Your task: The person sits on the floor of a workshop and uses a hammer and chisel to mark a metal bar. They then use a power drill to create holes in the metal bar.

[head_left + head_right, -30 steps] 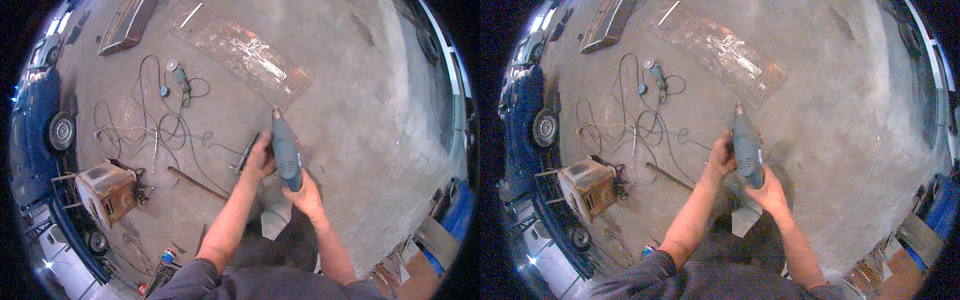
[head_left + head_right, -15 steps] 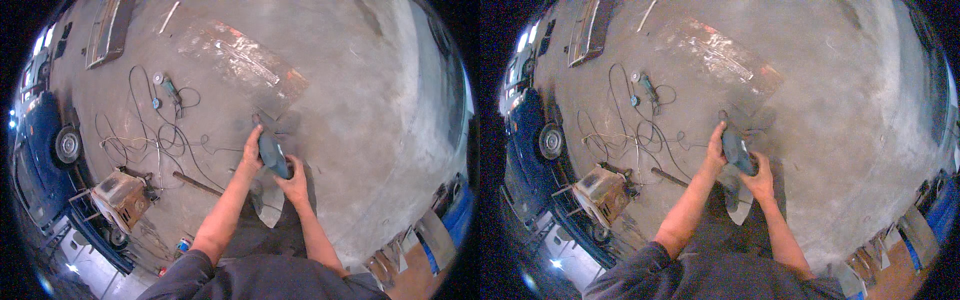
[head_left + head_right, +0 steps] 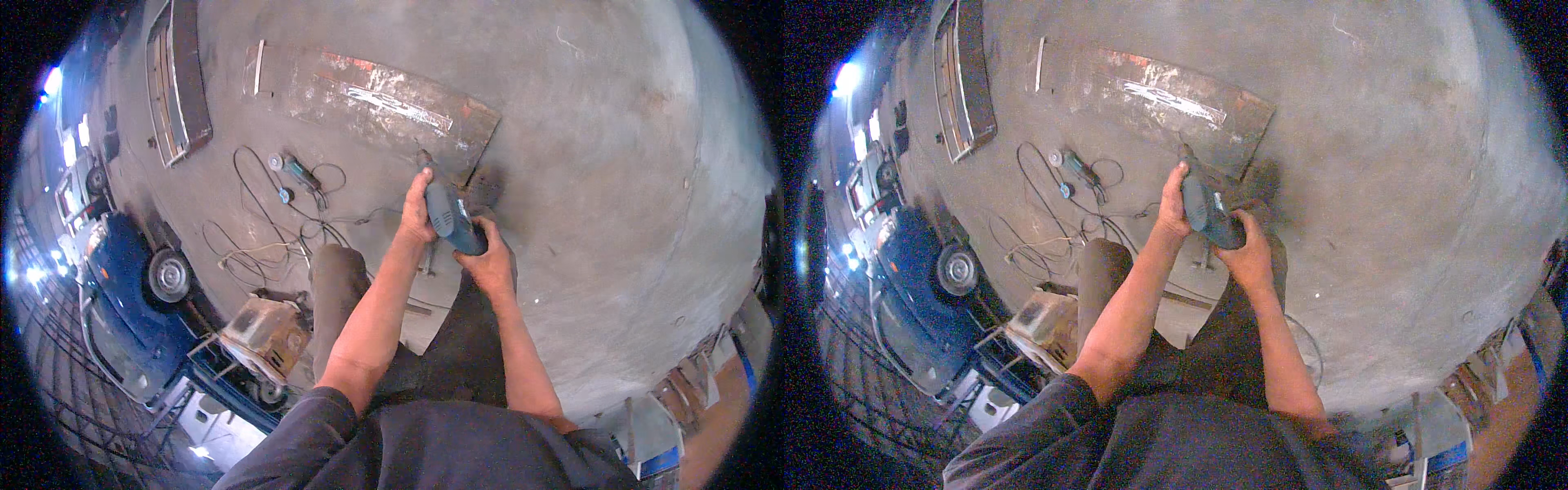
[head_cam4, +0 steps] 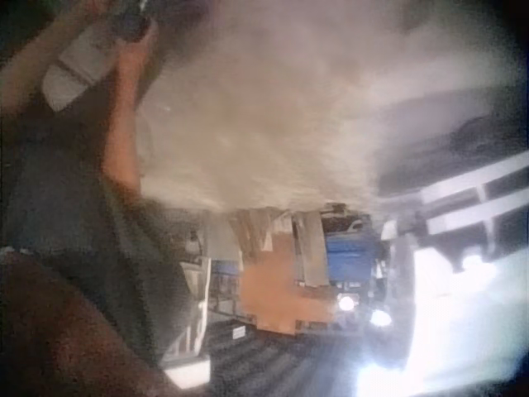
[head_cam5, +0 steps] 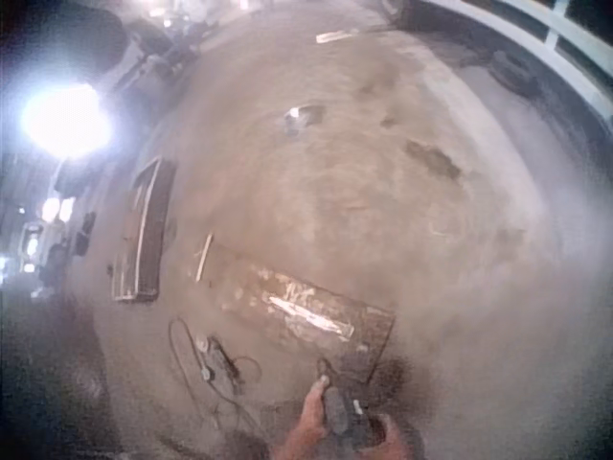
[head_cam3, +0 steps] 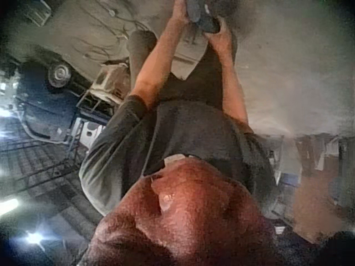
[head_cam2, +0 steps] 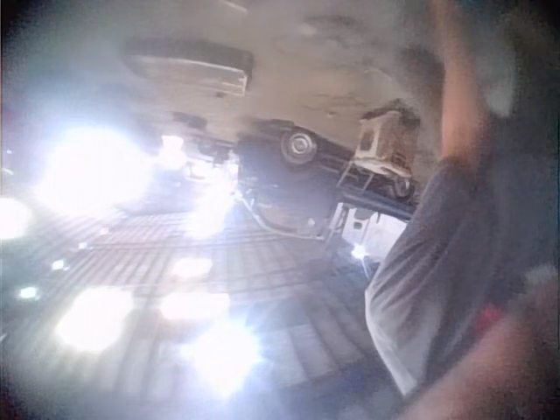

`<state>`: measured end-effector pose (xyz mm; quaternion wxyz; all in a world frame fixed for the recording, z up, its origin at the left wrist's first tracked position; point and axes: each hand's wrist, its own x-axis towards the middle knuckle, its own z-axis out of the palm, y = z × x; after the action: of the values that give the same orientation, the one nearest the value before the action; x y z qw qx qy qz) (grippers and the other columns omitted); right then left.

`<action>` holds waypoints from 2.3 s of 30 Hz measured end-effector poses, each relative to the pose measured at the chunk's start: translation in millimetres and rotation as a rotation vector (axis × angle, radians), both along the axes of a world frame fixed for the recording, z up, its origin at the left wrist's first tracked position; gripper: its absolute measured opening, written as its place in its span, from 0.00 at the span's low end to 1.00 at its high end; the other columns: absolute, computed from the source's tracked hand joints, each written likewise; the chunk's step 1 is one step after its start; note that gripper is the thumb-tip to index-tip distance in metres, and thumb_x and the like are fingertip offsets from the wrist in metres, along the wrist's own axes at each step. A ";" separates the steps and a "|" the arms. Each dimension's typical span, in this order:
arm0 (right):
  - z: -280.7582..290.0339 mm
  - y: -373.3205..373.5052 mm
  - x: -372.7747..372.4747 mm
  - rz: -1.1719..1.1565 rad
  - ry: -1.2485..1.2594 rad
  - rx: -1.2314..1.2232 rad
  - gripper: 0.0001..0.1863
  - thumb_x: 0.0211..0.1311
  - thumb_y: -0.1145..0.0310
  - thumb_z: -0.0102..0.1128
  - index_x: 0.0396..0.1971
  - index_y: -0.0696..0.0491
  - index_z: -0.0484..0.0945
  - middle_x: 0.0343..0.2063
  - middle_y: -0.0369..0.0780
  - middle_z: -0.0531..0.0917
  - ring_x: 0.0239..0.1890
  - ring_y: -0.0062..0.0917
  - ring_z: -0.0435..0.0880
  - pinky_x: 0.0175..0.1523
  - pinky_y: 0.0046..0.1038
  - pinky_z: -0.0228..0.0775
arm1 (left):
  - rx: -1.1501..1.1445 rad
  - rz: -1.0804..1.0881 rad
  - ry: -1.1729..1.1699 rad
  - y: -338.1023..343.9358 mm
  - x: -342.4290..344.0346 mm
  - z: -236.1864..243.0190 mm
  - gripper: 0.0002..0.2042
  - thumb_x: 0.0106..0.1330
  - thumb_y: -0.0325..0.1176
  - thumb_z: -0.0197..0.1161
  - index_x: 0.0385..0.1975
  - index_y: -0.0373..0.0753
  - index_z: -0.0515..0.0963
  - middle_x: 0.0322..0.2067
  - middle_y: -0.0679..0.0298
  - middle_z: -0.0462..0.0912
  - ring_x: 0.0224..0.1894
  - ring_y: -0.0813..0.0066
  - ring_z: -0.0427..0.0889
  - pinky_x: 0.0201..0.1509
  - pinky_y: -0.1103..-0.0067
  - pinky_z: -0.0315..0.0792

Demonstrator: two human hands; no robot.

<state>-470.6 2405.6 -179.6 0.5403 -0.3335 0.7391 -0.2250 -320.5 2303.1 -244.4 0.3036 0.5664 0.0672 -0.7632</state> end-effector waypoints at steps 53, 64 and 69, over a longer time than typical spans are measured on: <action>-223.4 -115.8 82.1 0.092 0.097 0.490 0.27 0.50 0.63 0.70 0.49 0.60 0.73 0.47 0.58 0.82 0.53 0.55 0.80 0.57 0.47 0.72 | 0.492 -0.673 -0.001 -127.7 31.5 -249.9 0.12 0.65 0.40 0.70 0.41 0.40 0.81 0.31 0.61 0.86 0.31 0.64 0.85 0.43 0.65 0.81; -254.9 -125.1 83.5 0.081 0.061 0.524 0.29 0.49 0.63 0.69 0.50 0.60 0.72 0.47 0.57 0.82 0.53 0.53 0.80 0.57 0.46 0.72 | 0.440 -0.698 -0.135 -130.9 28.9 -284.4 0.11 0.60 0.36 0.72 0.39 0.38 0.83 0.32 0.62 0.83 0.32 0.65 0.83 0.39 0.63 0.79; -257.9 -128.3 82.7 0.097 0.044 0.549 0.30 0.49 0.62 0.69 0.51 0.60 0.71 0.49 0.57 0.81 0.54 0.53 0.79 0.59 0.46 0.71 | 0.431 -0.629 -0.057 -130.1 33.0 -291.7 0.11 0.61 0.35 0.71 0.40 0.37 0.82 0.32 0.62 0.84 0.31 0.65 0.83 0.38 0.62 0.79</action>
<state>-387.8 2277.3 -437.5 0.6044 -0.2142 0.7671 0.0172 -287.6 2173.0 -536.2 -0.0699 0.6313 0.0406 -0.7713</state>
